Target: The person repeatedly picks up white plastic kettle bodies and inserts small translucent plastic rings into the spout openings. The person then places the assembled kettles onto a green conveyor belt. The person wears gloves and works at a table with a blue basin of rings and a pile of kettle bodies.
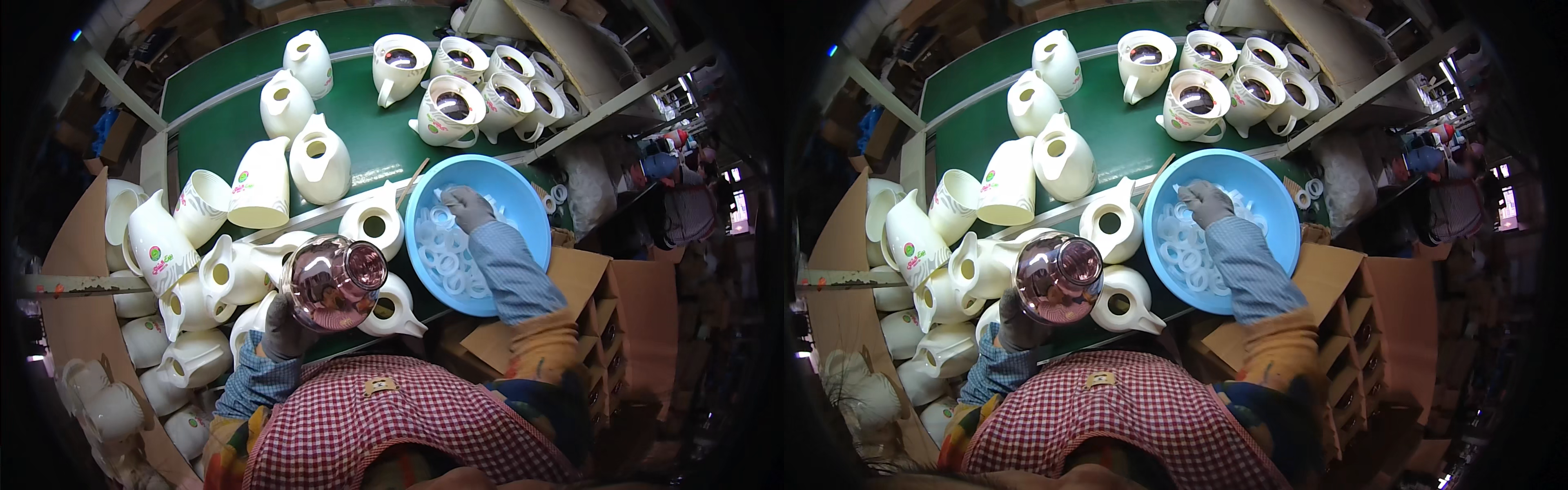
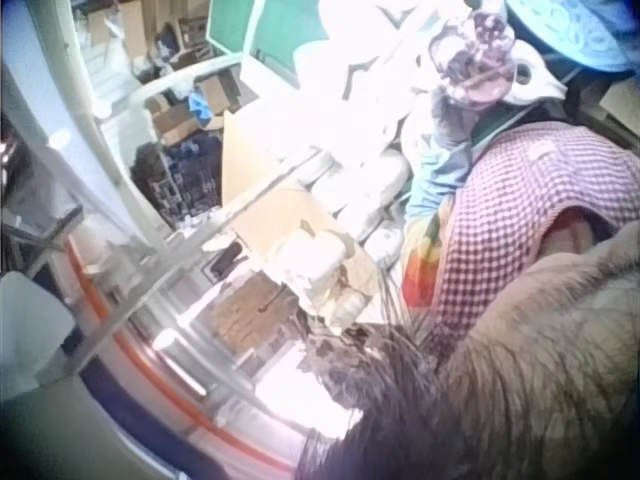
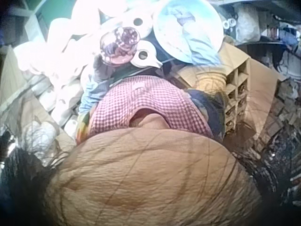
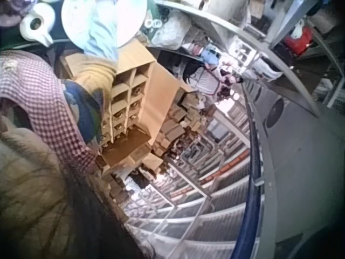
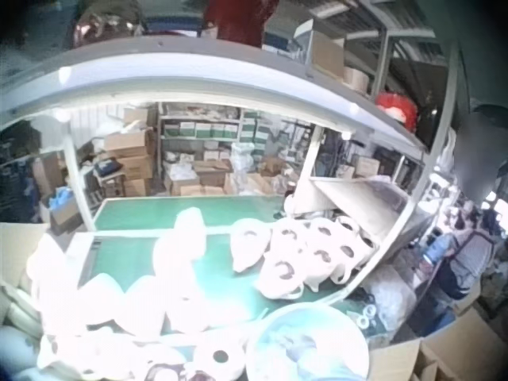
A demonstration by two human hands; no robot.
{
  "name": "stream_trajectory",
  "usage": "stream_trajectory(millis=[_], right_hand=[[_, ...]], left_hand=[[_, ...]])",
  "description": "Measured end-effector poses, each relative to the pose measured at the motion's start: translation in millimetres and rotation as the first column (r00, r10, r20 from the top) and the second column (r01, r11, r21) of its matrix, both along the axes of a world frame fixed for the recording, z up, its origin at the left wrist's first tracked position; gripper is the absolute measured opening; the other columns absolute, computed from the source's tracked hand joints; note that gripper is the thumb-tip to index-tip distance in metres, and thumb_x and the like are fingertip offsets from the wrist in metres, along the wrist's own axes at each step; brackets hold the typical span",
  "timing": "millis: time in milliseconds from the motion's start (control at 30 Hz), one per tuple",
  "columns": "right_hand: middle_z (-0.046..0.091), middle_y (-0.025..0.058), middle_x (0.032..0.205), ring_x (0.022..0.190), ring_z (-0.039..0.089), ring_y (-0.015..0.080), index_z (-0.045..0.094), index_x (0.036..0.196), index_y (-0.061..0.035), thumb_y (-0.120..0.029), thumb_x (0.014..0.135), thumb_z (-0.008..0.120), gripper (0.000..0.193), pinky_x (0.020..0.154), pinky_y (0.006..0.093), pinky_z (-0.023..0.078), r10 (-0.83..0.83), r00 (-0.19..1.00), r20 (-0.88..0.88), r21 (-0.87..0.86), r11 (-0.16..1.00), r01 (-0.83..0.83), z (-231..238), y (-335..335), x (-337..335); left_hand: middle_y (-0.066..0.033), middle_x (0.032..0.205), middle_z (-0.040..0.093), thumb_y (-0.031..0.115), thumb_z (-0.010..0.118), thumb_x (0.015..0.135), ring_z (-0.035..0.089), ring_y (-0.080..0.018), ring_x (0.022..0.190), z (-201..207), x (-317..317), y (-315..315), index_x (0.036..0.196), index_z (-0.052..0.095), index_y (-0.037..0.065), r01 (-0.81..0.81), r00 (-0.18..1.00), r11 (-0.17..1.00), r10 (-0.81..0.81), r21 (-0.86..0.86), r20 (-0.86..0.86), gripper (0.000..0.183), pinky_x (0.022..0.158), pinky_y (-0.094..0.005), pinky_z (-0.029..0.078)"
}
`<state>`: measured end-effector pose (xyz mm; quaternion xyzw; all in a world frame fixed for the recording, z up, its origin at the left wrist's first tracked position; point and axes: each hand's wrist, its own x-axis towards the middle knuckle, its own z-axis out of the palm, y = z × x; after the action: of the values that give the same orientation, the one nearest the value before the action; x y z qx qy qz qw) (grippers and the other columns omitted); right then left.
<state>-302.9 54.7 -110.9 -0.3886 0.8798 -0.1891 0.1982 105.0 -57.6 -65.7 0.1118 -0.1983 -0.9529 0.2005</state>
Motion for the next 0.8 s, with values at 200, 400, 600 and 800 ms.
stream_trajectory(millis=[200,400,600,800], right_hand=[[0.069,0.0109,0.117,0.105,0.068,0.0199,0.070,0.113,-0.0026,-0.013,0.100,0.066,0.016,0.094,0.0362,0.056,0.541,0.625,0.562,-0.756,0.644,0.123,99.3,2.5,82.2],[0.068,0.0212,0.125,0.111,0.068,0.0324,0.070,0.116,-0.0012,-0.023,0.099,0.068,0.027,0.097,0.0406,0.054,0.493,0.868,0.055,-0.791,0.551,-0.264,140.6,-1.4,153.3],[0.066,0.0264,0.120,0.101,0.069,0.0419,0.066,0.117,-0.0006,-0.025,0.089,0.077,0.038,0.086,0.0453,0.057,0.562,0.766,-0.313,-0.716,0.391,-0.579,150.1,5.4,160.8],[0.064,0.0241,0.123,0.107,0.068,0.0412,0.060,0.120,-0.0058,-0.022,0.087,0.079,0.042,0.088,0.0460,0.057,0.549,0.757,-0.355,-0.748,0.319,-0.582,149.4,7.8,173.6]], left_hand=[[-0.0188,0.153,0.048,0.052,0.066,0.093,0.050,-0.0331,0.139,25.8,-19.1,-4.0,0.156,0.034,0.004,0.050,0.999,0.996,-0.049,-0.069,0.016,0.085,0.117,-0.0508,0.040],[-0.0188,0.148,0.051,0.062,0.064,0.090,0.053,-0.0320,0.135,26.7,-29.4,-2.9,0.153,0.037,0.001,0.075,0.997,0.989,-0.078,-0.128,-0.017,0.092,0.117,-0.0477,0.041],[-0.0195,0.146,0.054,0.065,0.056,0.093,0.057,-0.0325,0.131,11.9,-21.4,1.3,0.151,0.040,0.003,0.006,0.996,0.984,0.009,-0.177,0.085,0.087,0.113,-0.0484,0.045],[-0.0189,0.143,0.055,0.053,0.059,0.094,0.059,-0.0311,0.128,19.3,-21.9,-1.4,0.150,0.040,-0.001,0.021,0.999,0.979,-0.026,-0.203,-0.024,0.080,0.110,-0.0465,0.049]])
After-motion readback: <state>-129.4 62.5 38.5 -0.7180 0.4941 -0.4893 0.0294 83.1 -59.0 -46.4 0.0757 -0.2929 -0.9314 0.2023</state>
